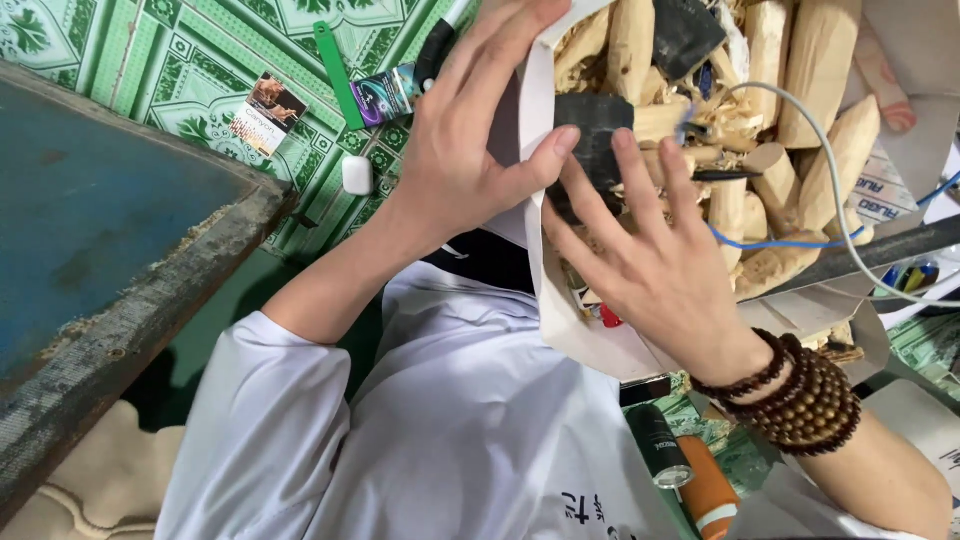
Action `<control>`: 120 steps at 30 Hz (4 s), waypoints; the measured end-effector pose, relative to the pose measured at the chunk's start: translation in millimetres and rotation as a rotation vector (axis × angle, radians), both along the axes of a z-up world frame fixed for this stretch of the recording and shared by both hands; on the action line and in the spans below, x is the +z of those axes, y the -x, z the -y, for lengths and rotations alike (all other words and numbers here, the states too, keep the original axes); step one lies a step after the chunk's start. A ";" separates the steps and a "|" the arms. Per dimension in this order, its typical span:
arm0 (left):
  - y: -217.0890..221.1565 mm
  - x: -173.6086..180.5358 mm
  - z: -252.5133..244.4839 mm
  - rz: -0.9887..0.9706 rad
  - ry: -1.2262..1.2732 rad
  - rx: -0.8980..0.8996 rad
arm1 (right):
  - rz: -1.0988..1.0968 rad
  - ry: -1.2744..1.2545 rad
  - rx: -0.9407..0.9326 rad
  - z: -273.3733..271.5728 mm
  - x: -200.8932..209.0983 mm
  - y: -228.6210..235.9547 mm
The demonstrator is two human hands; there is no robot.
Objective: Sorting through a box of wood scraps, shavings, and tools to organize them into different containers.
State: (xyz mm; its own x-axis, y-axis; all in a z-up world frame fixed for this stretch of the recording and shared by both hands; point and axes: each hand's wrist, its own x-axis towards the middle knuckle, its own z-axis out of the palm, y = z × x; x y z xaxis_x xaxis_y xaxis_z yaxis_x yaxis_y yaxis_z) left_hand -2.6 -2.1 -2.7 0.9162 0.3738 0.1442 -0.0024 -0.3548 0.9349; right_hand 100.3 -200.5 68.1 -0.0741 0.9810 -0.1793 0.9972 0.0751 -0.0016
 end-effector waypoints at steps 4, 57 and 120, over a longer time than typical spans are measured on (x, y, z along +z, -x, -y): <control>-0.4 1.0 -0.3 -0.009 0.019 0.003 | 0.198 -0.026 0.038 -10.9 6.9 0.7; -2.4 -9.3 1.7 0.065 -0.017 0.008 | -0.938 -0.468 -0.739 29.8 37.6 -68.7; 0.8 -36.3 -1.0 -0.051 -0.307 0.237 | -2.038 -1.869 -0.147 350.7 2.9 -176.1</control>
